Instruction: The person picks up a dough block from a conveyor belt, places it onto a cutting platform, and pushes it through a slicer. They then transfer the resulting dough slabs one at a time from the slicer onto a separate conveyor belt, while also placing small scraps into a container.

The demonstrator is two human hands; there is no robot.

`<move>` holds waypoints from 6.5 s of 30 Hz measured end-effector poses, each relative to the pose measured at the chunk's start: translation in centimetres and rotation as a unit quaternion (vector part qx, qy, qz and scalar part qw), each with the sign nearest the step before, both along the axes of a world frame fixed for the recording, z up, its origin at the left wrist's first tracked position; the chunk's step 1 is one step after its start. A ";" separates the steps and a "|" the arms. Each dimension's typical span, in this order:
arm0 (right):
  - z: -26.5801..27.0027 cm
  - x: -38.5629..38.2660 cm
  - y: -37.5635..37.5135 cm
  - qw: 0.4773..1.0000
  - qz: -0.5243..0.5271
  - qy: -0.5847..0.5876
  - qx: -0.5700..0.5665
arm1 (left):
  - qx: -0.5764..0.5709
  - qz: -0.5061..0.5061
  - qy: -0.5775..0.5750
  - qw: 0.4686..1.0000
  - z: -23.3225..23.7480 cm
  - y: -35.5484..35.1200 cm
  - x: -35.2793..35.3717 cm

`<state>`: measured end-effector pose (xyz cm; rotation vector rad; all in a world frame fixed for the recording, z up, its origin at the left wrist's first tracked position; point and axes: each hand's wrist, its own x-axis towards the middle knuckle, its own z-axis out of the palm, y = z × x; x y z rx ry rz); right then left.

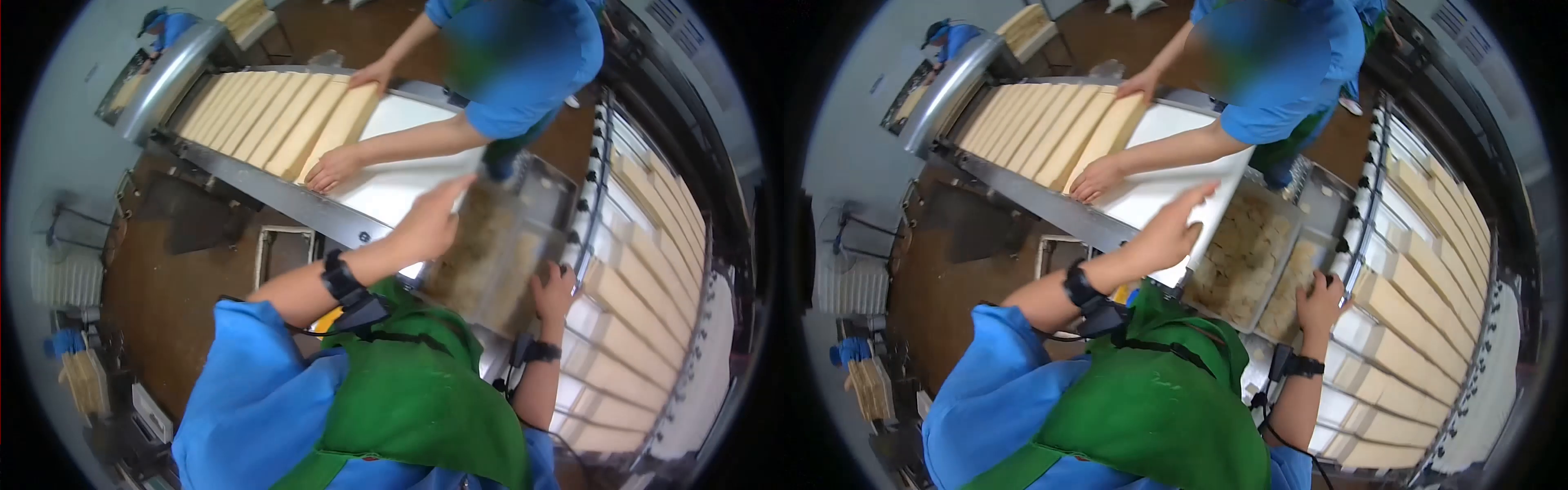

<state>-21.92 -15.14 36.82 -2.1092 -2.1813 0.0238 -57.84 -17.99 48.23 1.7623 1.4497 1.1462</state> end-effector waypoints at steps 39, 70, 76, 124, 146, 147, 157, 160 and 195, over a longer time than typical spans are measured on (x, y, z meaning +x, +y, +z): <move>0.6 -1.0 -0.2 0.999 0.001 0.020 0.045 | -0.150 -0.448 -0.023 0.881 1.0 -2.7 33.0; 0.6 -1.6 -1.6 0.994 -0.038 0.072 0.075 | 0.149 -0.046 0.284 0.946 -17.2 -1.0 1.0; -0.2 -1.2 -1.1 0.992 -0.025 0.074 0.099 | 0.145 -0.029 0.280 0.949 -17.1 -1.1 1.0; 4.0 -4.8 1.7 0.982 -0.071 0.011 -0.177 | 0.040 0.326 0.011 0.944 -15.7 -9.2 -17.0; 10.7 -47.0 3.8 0.848 0.388 0.345 -0.105 | -0.187 0.403 0.074 0.893 -16.2 -2.9 -35.1; 9.6 -49.1 5.1 0.838 0.428 0.330 -0.075 | -0.204 0.392 0.088 0.893 -15.8 -2.6 -35.1; -3.2 -65.5 19.7 0.967 0.251 0.050 0.014 | -0.277 0.301 0.257 0.876 -14.1 -0.7 -36.6; -4.0 -68.0 24.1 0.977 0.198 0.078 -0.019 | -0.295 0.275 0.275 0.873 -13.9 -0.4 -37.0; 7.8 -28.3 10.3 0.803 -0.386 0.419 0.176 | -0.068 -0.022 0.117 0.991 -6.6 4.1 -18.3</move>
